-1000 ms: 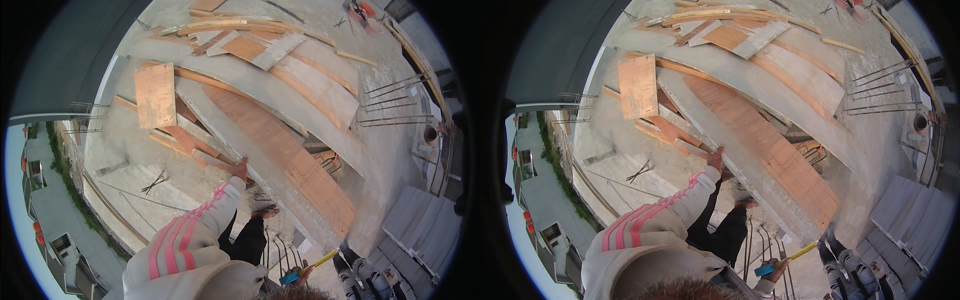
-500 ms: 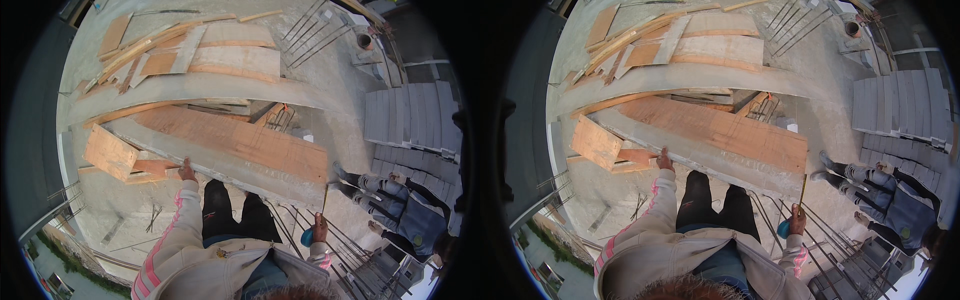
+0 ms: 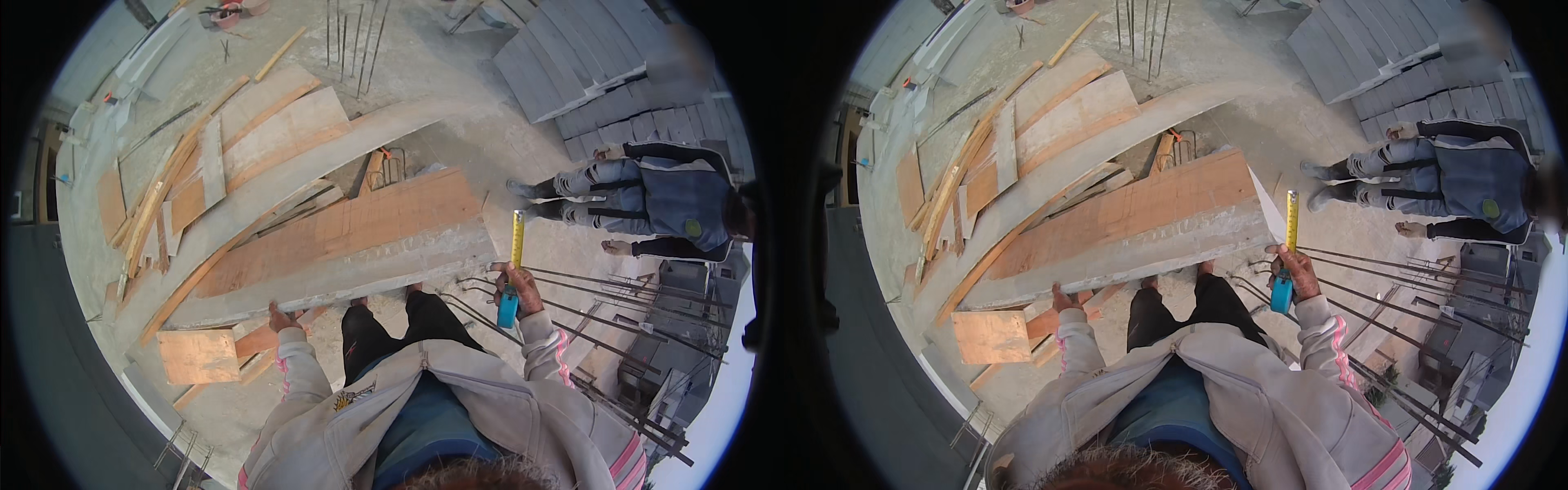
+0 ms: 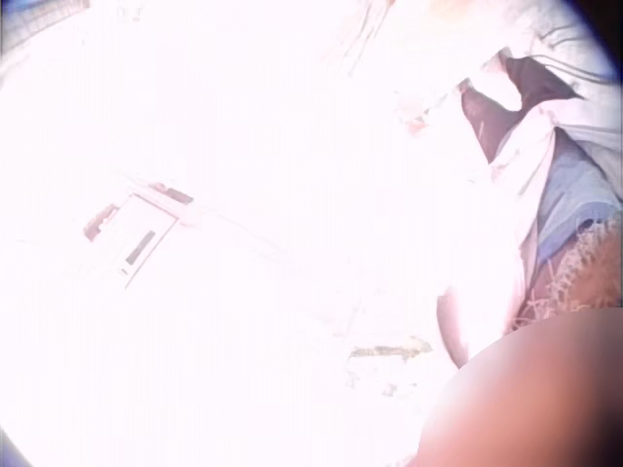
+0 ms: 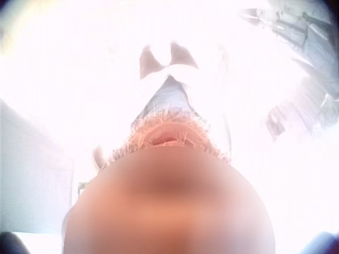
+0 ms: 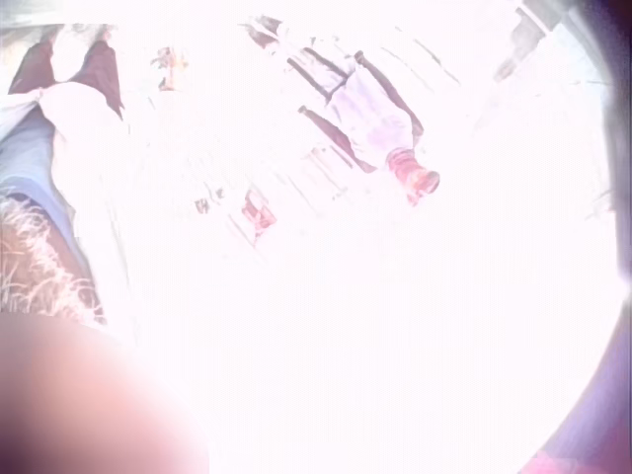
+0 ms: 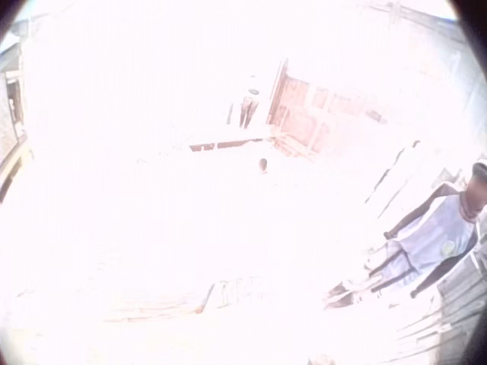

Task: The person uses a tape measure to measure distances on a construction site floor, then picks up and moves a large flat board and a white concrete block. The person places the block on the floor and uses a hammer to tap it into position.

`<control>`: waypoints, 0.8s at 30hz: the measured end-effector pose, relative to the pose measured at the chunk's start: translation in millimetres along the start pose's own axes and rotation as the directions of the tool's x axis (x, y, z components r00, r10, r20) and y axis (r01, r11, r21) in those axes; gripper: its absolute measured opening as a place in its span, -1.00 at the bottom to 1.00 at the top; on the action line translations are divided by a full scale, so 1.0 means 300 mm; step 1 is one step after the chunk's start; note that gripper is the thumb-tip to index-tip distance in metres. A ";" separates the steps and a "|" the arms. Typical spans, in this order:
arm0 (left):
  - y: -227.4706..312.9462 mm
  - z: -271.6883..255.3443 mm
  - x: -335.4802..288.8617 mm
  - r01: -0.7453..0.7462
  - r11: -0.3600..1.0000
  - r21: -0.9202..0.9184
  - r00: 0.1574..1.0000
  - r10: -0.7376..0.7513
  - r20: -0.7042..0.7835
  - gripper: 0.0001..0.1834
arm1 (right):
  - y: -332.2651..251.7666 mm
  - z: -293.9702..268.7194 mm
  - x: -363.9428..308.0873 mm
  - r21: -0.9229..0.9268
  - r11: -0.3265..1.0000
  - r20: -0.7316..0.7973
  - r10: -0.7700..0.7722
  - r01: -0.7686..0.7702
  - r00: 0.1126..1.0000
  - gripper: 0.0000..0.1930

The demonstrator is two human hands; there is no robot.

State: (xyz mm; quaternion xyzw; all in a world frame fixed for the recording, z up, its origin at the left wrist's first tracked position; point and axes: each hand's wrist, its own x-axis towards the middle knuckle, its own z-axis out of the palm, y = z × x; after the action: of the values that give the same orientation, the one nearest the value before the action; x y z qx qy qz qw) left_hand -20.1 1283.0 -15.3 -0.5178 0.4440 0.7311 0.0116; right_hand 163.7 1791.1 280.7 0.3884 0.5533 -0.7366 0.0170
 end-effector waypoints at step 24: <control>0.132 0.448 -0.917 0.413 0.905 0.099 0.700 -0.385 0.602 -0.56 | 0.099 0.081 -0.253 0.146 0.930 -0.324 -0.276 0.336 0.905 -0.48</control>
State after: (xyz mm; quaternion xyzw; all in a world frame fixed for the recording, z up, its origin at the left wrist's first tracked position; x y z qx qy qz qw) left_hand -12.1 1469.7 230.3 -0.3386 0.2775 0.8474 0.3004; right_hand 216.7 1728.8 303.9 0.4024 0.5277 -0.7144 -0.2217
